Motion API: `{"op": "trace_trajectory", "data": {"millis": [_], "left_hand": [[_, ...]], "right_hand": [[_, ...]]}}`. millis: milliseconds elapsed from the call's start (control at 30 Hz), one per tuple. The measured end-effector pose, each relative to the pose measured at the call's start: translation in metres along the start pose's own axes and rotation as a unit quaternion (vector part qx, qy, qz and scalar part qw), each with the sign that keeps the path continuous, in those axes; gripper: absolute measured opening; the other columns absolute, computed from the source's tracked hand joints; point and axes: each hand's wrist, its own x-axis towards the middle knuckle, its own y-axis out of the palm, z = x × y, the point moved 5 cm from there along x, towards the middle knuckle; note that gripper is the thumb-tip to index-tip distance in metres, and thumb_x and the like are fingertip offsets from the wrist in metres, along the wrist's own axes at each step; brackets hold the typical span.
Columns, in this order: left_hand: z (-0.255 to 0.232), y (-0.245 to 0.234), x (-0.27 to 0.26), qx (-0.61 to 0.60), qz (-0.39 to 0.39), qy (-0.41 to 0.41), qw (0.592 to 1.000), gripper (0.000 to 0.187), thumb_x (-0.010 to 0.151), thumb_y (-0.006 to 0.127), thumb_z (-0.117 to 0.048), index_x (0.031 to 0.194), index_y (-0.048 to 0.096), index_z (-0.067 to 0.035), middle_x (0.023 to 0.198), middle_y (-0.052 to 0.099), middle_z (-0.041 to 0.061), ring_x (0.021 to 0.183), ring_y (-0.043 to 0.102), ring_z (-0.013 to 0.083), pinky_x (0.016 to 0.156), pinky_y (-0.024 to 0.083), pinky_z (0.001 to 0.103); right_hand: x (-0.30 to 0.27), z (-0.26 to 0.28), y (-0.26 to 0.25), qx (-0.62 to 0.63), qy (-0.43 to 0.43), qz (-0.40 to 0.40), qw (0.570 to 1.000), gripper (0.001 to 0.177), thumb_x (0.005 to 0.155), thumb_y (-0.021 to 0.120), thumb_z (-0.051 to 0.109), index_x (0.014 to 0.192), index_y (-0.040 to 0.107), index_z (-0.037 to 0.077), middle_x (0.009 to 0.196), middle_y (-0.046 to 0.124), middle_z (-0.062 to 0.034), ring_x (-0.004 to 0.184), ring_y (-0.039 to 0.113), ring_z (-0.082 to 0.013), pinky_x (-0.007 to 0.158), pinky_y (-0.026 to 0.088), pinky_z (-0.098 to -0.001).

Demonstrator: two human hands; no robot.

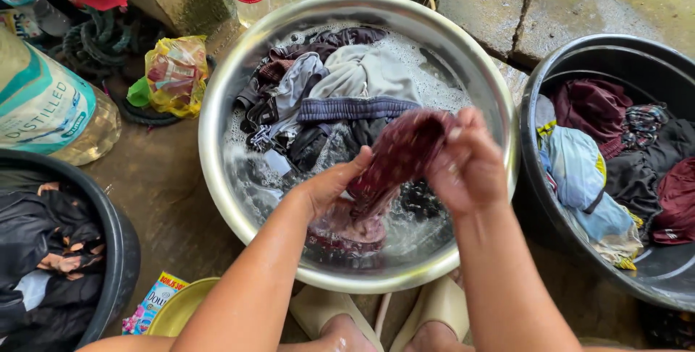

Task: The person pours water from a container into a metal basin and then washes several items of dark clothing by hand, scrubbing and wringing them in the soapy water.

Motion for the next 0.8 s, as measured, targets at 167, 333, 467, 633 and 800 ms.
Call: {"op": "trace_trajectory", "data": {"millis": [167,333,467,633,800], "left_hand": [[-0.095,0.025,-0.053,0.341,-0.089,0.211,0.912,0.057,0.073,0.080,-0.055,0.103,0.081,-0.008,0.096,0.081,0.004,0.089,0.072,0.0133,0.082,0.057,0.031],[-0.184,0.031,-0.124,0.522,-0.320,0.266,0.744,0.025,0.089,0.069,-0.037,0.095,0.081,-0.015,0.086,0.076,0.017,0.077,0.072,0.0335,0.076,0.056,0.045],[-0.222,0.043,-0.196,0.596,-0.397,0.482,0.505,0.014,0.094,0.072,-0.020,0.098,0.080,-0.009,0.086,0.071,0.022,0.080,0.069,0.0407,0.073,0.053,0.051],[-0.212,0.046,-0.216,0.499,-0.363,0.526,0.585,0.013,0.103,0.075,-0.017,0.102,0.073,-0.004,0.090,0.072,0.015,0.076,0.072,0.0294,0.070,0.054,0.037],[-0.179,-0.002,-0.139,0.421,-0.333,0.327,0.778,0.037,0.072,0.091,-0.040,0.077,0.075,-0.008,0.071,0.073,0.005,0.063,0.066,0.0154,0.062,0.055,0.036]], "right_hand": [[0.013,0.073,0.007,-0.083,-0.145,-0.022,0.986,0.045,0.090,0.046,-0.008,0.129,0.056,0.013,0.106,0.066,-0.0129,0.097,0.068,-0.0267,0.091,0.058,-0.0416],[-0.005,0.120,0.023,-0.097,-0.207,0.022,0.973,0.039,0.094,0.041,-0.011,0.124,0.053,0.009,0.102,0.063,-0.0146,0.095,0.069,-0.0303,0.090,0.060,-0.0492],[-0.016,0.150,0.020,-0.145,-0.270,0.006,0.952,0.028,0.091,0.038,-0.019,0.110,0.049,-0.001,0.096,0.055,-0.0157,0.089,0.058,-0.0289,0.094,0.054,-0.0456],[-0.036,0.171,0.018,-0.234,-0.310,-0.091,0.917,0.033,0.075,0.041,-0.017,0.094,0.057,0.005,0.097,0.062,-0.0128,0.095,0.068,-0.0269,0.096,0.066,-0.0429],[-0.009,0.147,-0.028,-0.486,-0.170,-0.105,0.851,0.027,0.076,0.047,-0.004,0.095,0.065,0.002,0.093,0.064,-0.0102,0.084,0.063,-0.0213,0.078,0.055,-0.0300]]}}
